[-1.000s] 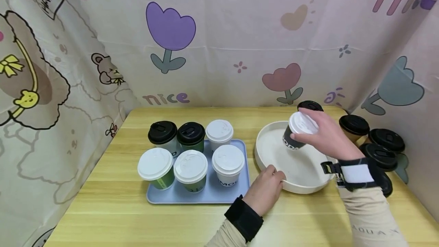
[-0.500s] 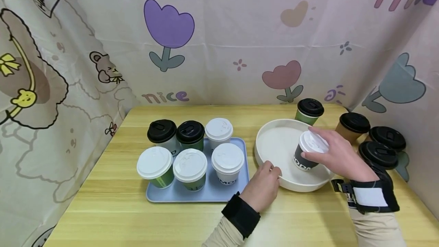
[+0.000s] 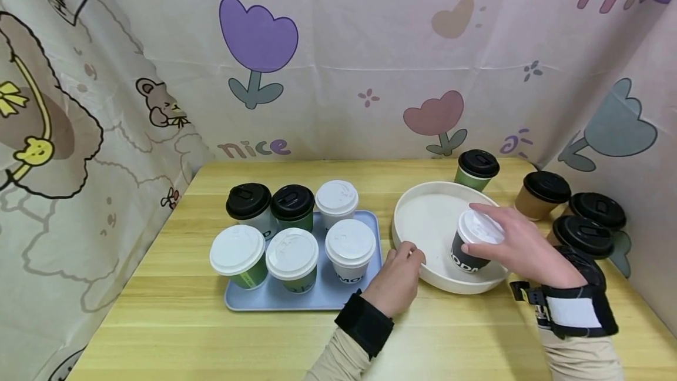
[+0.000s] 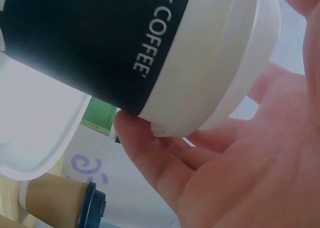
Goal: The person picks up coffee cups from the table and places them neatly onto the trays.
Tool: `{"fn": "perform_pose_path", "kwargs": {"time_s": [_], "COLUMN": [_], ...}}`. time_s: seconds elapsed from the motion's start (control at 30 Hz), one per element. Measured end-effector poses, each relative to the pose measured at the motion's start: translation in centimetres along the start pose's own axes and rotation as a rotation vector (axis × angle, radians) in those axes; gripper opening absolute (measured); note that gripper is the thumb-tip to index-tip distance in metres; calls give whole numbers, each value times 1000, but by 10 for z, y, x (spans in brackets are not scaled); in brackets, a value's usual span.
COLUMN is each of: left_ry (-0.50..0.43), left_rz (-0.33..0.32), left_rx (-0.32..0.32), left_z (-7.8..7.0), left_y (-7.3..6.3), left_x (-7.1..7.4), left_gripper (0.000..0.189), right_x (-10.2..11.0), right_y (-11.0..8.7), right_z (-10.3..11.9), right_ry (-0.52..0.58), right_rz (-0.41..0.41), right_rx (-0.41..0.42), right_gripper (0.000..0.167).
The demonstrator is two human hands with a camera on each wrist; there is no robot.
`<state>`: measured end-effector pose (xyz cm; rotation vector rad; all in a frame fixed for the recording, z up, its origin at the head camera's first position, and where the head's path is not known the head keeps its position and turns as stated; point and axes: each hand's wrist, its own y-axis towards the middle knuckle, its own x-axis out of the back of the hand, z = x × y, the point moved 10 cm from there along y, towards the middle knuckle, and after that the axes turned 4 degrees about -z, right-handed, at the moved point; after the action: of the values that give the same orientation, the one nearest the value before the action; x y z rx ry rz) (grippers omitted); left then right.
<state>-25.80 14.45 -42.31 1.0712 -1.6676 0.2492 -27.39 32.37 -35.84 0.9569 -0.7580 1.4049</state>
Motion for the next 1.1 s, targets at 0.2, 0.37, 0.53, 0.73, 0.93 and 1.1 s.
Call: {"fn": "perform_pose_path", "kwargs": {"time_s": [0.2, 0.37, 0.53, 0.73, 0.93, 1.1], "left_ry": [-3, -32, -46, -42, -34, -28], "left_rz": [-8, 12, 26, 18, 10, 2], "left_rx": [-2, 14, 24, 24, 19, 15], "left_z": [1, 2, 4, 6, 6, 5], "left_y": [-1, -4, -6, -5, -3, -3], "left_x": [1, -3, -7, -6, -2, 1], "left_gripper": [9, 9, 9, 11, 13, 13], "right_x": [-4, -9, -12, -14, -11, -8], "right_y": [-3, -10, -16, -18, -21, -24], "right_z": [2, 3, 4, 3, 4, 8], "right_ry": [19, 28, 17, 26, 19, 10], "right_rz": [37, 46, 44, 55, 49, 41], "right_rx": [-10, 4, 13, -19, -7, 6], "right_gripper": [92, 93, 93, 94, 93, 92]}}
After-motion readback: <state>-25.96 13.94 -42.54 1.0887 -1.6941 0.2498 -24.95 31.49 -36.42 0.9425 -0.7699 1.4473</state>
